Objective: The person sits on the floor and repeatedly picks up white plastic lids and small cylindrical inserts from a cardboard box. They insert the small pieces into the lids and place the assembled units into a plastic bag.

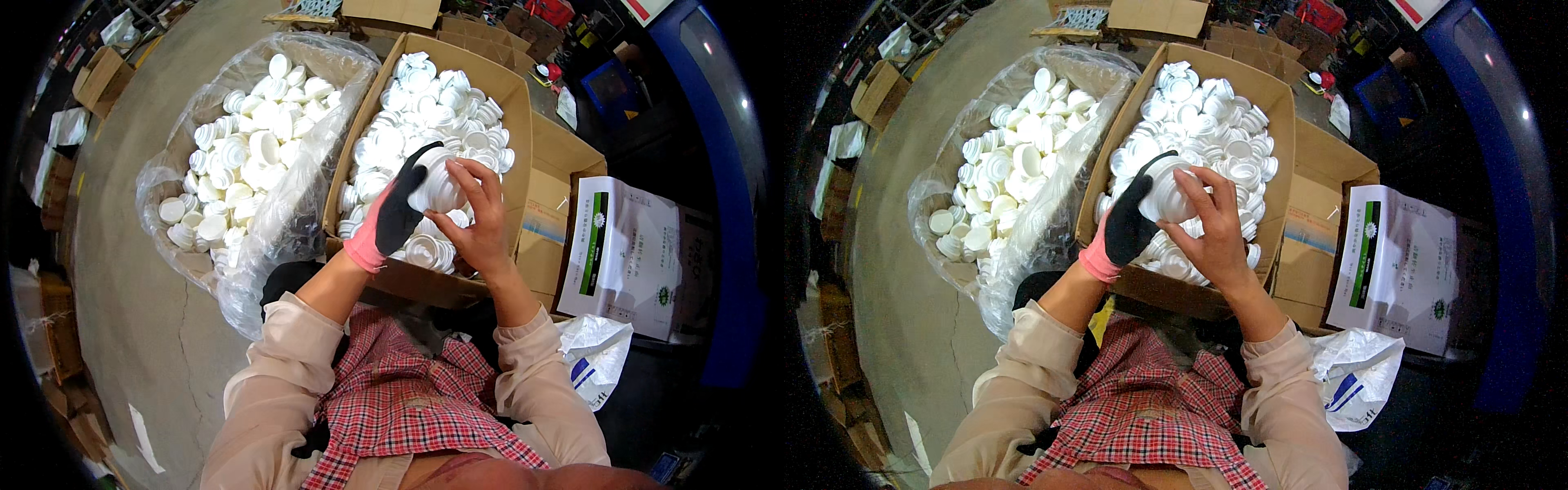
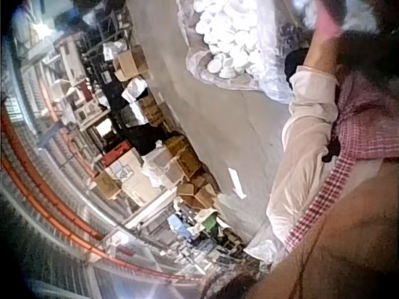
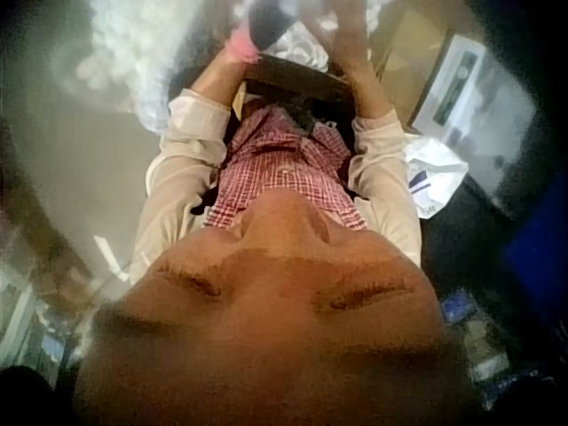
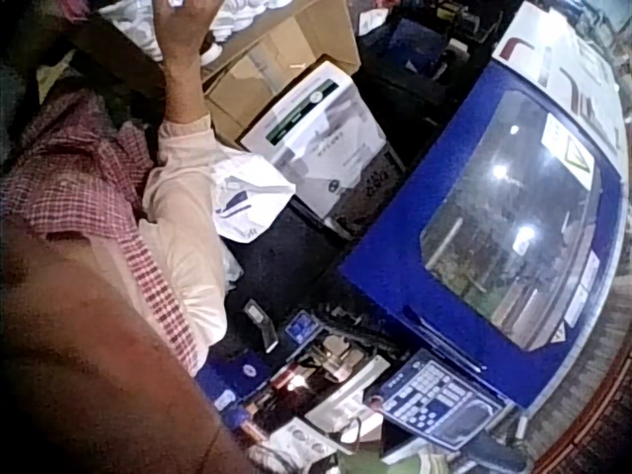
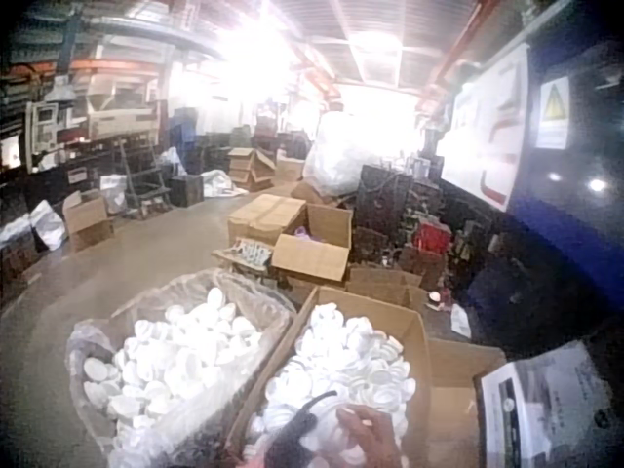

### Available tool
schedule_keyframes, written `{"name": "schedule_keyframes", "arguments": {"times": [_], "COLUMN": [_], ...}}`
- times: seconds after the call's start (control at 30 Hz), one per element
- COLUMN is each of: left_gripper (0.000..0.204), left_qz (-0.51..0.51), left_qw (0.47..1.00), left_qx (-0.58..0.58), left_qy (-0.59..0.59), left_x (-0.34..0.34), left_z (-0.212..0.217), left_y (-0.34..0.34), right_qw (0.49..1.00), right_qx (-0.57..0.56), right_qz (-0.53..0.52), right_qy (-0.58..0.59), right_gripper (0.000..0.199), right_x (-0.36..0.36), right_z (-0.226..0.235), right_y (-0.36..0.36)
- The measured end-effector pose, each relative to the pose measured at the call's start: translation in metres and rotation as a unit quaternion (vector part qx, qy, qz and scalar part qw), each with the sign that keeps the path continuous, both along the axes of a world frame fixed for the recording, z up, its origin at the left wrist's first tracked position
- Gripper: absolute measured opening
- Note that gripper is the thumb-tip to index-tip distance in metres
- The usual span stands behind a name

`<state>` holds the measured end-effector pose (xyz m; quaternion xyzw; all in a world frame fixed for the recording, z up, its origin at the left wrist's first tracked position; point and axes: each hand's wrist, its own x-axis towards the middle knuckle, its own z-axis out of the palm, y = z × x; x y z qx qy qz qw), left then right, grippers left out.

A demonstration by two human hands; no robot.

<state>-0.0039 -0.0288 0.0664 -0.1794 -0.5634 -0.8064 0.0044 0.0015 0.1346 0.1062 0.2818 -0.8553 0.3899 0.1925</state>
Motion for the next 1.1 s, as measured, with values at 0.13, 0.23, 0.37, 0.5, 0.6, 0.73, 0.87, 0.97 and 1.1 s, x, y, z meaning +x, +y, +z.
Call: {"name": "schedule_keyframes", "arguments": {"times": [0.13,0.23,0.37,0.5,0.6,0.73,0.87,0.97,1.1], "left_gripper": [0.061,0.059,0.057,0.047,0.040,0.041,0.055,0.059,0.059], "left_qz": [-0.054,-0.110,-0.025,0.093,0.088,0.030,-0.176,-0.110,-0.153], "left_qw": [0.991,0.986,0.997,0.939,0.955,0.988,0.908,0.926,0.905], "left_qx": [0.051,0.040,-0.028,-0.327,-0.281,-0.149,0.269,0.242,0.269], "left_qy": [-0.109,-0.119,-0.071,-0.048,-0.042,0.009,-0.268,-0.266,-0.293], "left_x": [-0.001,0.001,0.003,0.014,0.012,-0.005,-0.017,-0.013,-0.014], "left_z": [0.015,0.019,-0.001,-0.005,-0.002,-0.027,-0.010,-0.015,-0.014], "left_y": [0.002,0.006,0.028,0.036,0.038,0.024,-0.001,-0.004,-0.010], "right_qw": [1.000,0.922,0.923,0.945,0.946,0.873,0.860,0.935,0.985], "right_qx": [-0.007,-0.332,-0.253,-0.230,-0.213,-0.353,-0.342,-0.201,-0.076], "right_qz": [0.004,0.038,-0.085,-0.158,-0.161,-0.090,0.116,0.127,0.076], "right_qy": [-0.003,-0.193,-0.275,-0.169,-0.186,-0.325,-0.361,-0.262,-0.138], "right_gripper": [0.075,0.065,0.056,0.061,0.066,0.074,0.061,0.074,0.088], "right_x": [-0.003,-0.014,-0.017,-0.025,-0.028,-0.034,-0.034,-0.025,-0.021], "right_z": [0.001,-0.017,-0.016,-0.027,-0.030,-0.031,-0.026,-0.020,-0.015], "right_y": [0.005,0.004,0.012,0.013,0.016,0.021,0.043,0.033,0.023]}}
